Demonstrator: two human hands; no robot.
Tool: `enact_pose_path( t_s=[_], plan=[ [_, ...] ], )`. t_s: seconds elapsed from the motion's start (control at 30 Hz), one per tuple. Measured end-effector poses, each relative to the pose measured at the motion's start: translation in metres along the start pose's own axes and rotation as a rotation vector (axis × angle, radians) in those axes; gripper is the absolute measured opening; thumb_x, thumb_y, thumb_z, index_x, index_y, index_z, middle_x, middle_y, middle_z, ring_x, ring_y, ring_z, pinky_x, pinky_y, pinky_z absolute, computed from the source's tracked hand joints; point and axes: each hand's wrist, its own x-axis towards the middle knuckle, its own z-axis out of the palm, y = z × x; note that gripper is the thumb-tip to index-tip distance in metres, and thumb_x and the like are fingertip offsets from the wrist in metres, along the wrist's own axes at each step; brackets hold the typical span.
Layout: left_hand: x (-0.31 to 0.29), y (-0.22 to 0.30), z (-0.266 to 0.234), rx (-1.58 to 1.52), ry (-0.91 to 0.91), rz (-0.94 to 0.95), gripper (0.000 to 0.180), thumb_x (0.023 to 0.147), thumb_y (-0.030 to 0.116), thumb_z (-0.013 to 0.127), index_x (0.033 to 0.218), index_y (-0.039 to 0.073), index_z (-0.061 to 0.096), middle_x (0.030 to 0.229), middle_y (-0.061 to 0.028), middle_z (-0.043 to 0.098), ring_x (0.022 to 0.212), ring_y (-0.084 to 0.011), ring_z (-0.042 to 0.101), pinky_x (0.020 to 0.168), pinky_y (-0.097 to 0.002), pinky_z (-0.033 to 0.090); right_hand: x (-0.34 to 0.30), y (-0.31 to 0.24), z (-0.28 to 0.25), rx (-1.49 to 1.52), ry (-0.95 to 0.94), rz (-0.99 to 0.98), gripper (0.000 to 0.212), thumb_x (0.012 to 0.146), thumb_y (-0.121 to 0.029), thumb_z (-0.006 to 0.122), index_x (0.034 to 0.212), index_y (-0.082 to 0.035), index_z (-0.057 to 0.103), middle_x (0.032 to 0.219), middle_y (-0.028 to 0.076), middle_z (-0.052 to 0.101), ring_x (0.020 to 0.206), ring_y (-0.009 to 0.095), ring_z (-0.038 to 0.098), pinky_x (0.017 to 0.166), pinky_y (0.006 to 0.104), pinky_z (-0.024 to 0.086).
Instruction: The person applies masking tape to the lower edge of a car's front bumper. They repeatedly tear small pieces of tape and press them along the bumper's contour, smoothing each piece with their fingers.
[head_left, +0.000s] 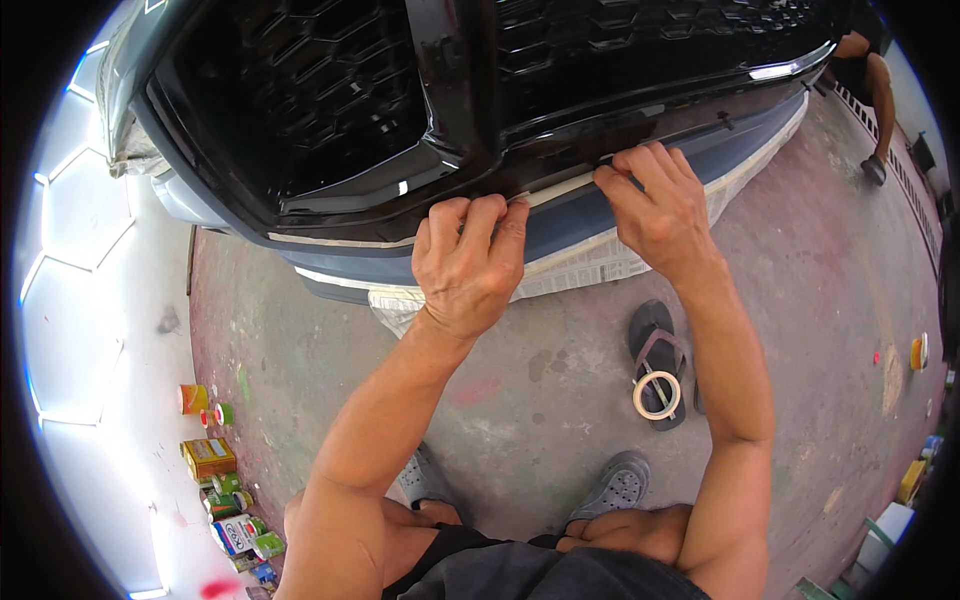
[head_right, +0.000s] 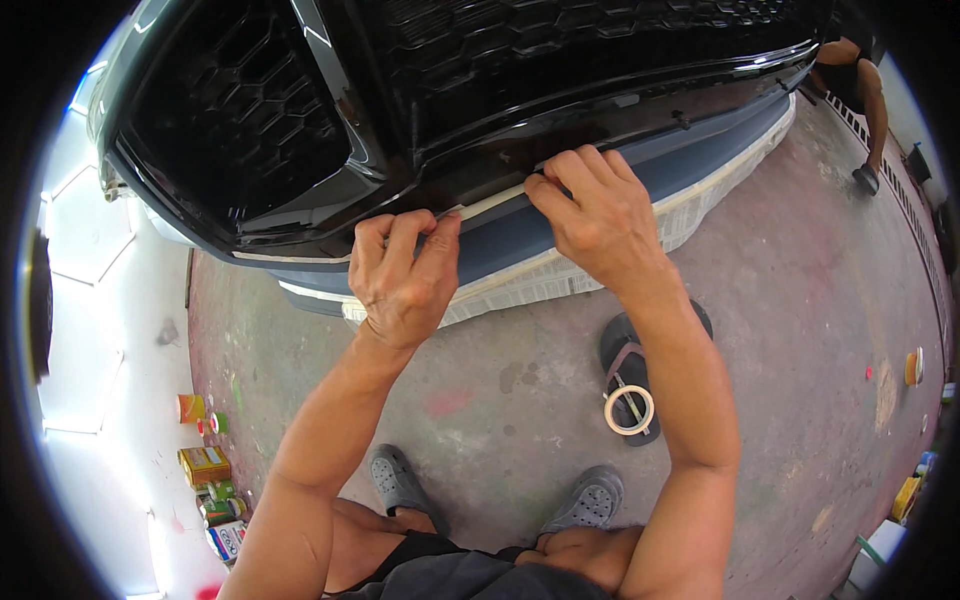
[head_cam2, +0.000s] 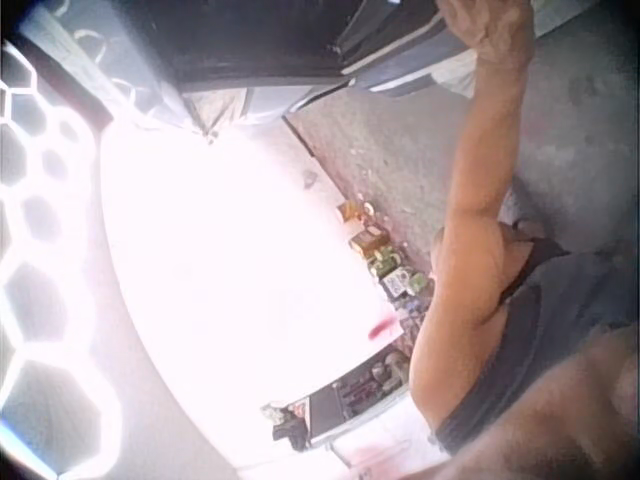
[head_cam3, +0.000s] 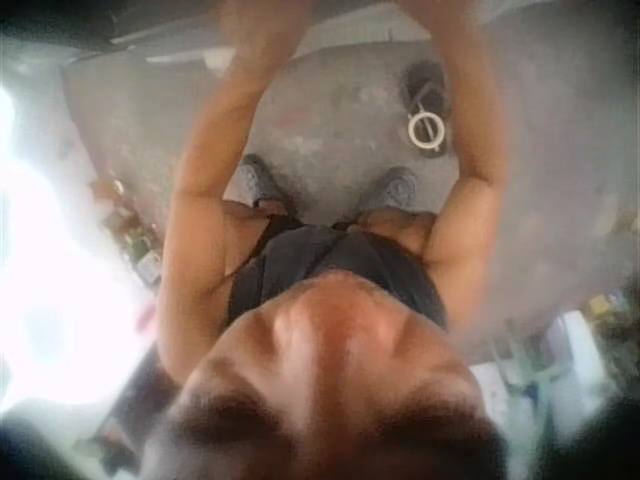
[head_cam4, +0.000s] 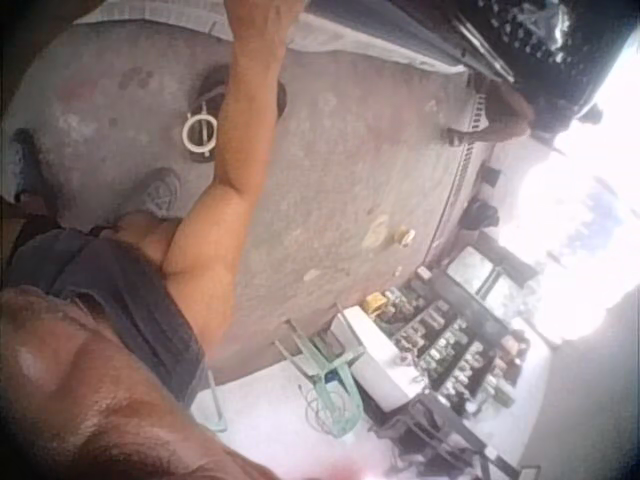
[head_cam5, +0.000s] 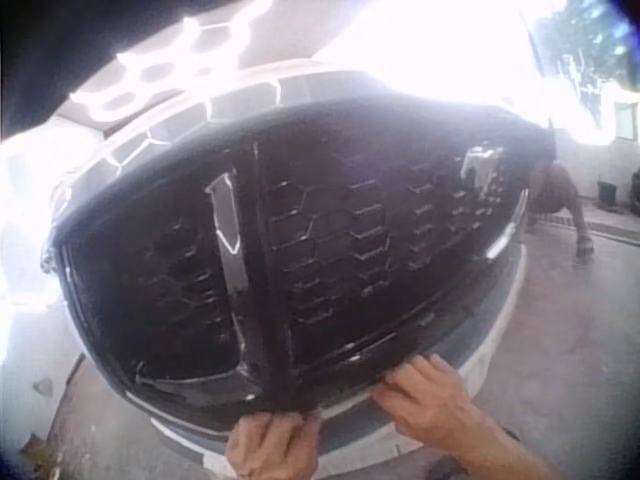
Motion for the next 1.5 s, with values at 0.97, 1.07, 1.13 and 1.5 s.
enact_pose_path(
  t_s=[0.97,1.07,1.13,1.5],
  plan=[
    [0.0063,0.0037,0.0015,-0.023,0.051,-0.036,0.018,0.076,0.008,0.089,0.094,0.010,0.085,0.096,0.0020,0.072,0.089,-0.0219,0.063,0.068,-0.0348,0.051,0.0005,-0.0001,-0.0010,0.005,-0.017,0.012,0.021,0.078,0.002,0.079,0.098,-0.005,0.080,0.095,0.004,0.063,0.090,0.023,0.065,0.078,0.0369,0.052],
    [0.0051,0.0036,0.0026,-0.008,0.062,-0.032,0.017,0.076,0.008,0.089,0.093,0.010,0.085,0.096,0.0024,0.072,0.088,-0.0213,0.063,0.067,-0.0349,0.050,0.0009,0.0001,-0.0009,0.010,-0.017,0.011,0.022,0.078,0.003,0.079,0.098,-0.004,0.079,0.095,0.005,0.064,0.090,0.024,0.066,0.078,0.0371,0.052],
    [0.0050,0.0036,0.0028,-0.003,0.071,-0.029,0.016,0.077,0.009,0.089,0.092,0.010,0.084,0.094,0.0026,0.071,0.086,-0.0204,0.063,0.065,-0.0343,0.049,0.0012,0.0001,-0.0007,0.013,-0.015,0.007,0.022,0.078,0.003,0.079,0.098,-0.004,0.079,0.096,0.005,0.064,0.091,0.024,0.066,0.078,0.0371,0.052],
    [0.0080,-0.0003,-0.0006,-0.112,0.022,-0.010,0.017,0.076,0.002,0.089,0.091,0.005,0.082,0.087,-0.0001,0.066,0.074,-0.0179,0.061,0.057,-0.0304,0.053,-0.0021,0.0032,0.0031,0.035,-0.008,-0.001,0.023,0.077,0.004,0.078,0.100,-0.003,0.078,0.098,0.006,0.066,0.092,0.025,0.067,0.079,0.0375,0.053]
  ],
)
